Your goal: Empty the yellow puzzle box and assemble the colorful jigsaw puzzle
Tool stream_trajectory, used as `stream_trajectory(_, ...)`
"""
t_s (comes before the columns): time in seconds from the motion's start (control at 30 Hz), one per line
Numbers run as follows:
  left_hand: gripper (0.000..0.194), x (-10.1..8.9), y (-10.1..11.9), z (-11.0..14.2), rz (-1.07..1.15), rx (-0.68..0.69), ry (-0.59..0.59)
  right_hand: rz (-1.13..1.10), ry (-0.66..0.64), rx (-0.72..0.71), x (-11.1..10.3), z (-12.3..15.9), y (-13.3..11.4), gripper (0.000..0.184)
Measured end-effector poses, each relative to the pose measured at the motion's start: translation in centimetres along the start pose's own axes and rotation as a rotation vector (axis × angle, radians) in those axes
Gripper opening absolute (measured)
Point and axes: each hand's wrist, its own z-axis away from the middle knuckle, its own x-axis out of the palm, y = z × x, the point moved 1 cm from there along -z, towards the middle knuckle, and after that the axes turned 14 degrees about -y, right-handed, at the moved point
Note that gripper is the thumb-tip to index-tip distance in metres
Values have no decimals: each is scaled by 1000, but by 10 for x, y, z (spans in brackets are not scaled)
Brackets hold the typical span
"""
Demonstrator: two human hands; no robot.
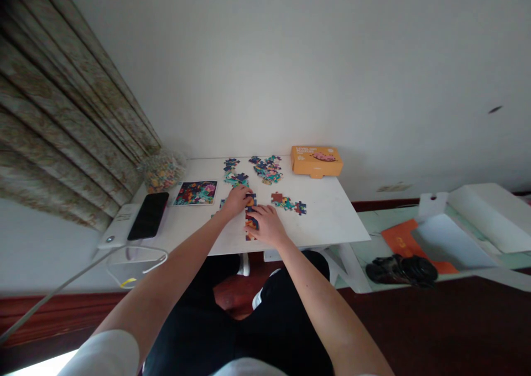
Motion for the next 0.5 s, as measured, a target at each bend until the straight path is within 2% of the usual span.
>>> stream_trajectory(0.2,31,14,11,40,-166,196,-34,-10,-7,-6,0,0,1,34)
stream_trajectory(0.37,45,26,19,89,-152,209,92,-37,4,21,6,-3,6,37)
stream_trajectory(0.5,49,23,21,111,-170,248,11,-90,89,41,12,-5,12,36)
